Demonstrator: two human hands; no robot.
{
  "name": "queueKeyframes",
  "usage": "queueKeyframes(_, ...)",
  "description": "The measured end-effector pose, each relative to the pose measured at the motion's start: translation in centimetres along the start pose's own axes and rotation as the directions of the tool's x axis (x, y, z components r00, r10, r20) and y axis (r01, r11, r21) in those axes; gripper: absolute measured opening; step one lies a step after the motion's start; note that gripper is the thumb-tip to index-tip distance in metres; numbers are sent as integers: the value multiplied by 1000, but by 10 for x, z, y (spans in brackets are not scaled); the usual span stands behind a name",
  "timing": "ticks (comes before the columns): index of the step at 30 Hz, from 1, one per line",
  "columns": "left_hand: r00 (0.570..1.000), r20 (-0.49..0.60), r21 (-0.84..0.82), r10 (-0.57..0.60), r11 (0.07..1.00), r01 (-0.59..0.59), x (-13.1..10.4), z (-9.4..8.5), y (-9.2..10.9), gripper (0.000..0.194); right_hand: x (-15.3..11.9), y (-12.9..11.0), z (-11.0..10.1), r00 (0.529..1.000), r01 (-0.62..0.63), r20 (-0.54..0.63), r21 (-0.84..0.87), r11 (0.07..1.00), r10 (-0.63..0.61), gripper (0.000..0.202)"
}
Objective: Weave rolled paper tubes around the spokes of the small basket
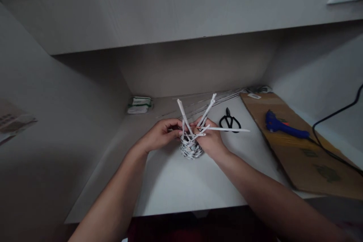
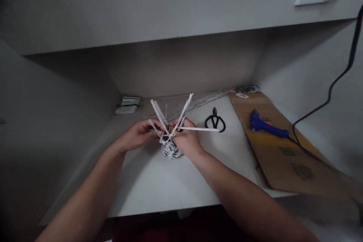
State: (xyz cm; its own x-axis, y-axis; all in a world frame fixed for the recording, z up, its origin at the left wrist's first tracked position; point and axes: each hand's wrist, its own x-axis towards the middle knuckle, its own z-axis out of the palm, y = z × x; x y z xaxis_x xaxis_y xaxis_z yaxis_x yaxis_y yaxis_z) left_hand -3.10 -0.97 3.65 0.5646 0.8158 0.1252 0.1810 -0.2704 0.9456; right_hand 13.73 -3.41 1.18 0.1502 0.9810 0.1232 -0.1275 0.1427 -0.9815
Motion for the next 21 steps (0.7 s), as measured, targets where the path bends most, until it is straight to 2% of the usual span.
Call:
queueKeyframes(5, 997, 7, 61, 82, 995, -83, -2, -1, 3, 13, 3, 5, 0, 1000, 13, -13, 11, 1000, -13, 17)
queueKeyframes(9, 995, 26, 136, 99, 985, -102, -2, -1, 6, 13, 5, 6, 0, 1000, -13, -18, -21, 1000, 13, 17)
queueKeyframes(12, 993, 9, 187, 119, 975, -118, -1, 0, 5, 13, 5, 4, 0, 1000, 27, -11, -53, 998, -27, 14)
queueKeyframes(16, 988, -110, 143, 113, 985, -97, 0, 9, 3, 13, 5, 5, -1, 1000, 18, 22, -12, 1000, -18, 18)
queueKeyframes(21, 942, -328, 2, -72, 997, 77, 5, 23, 2, 20, 7, 12, -3, 999, 39, 25, 52, 998, -41, 19)
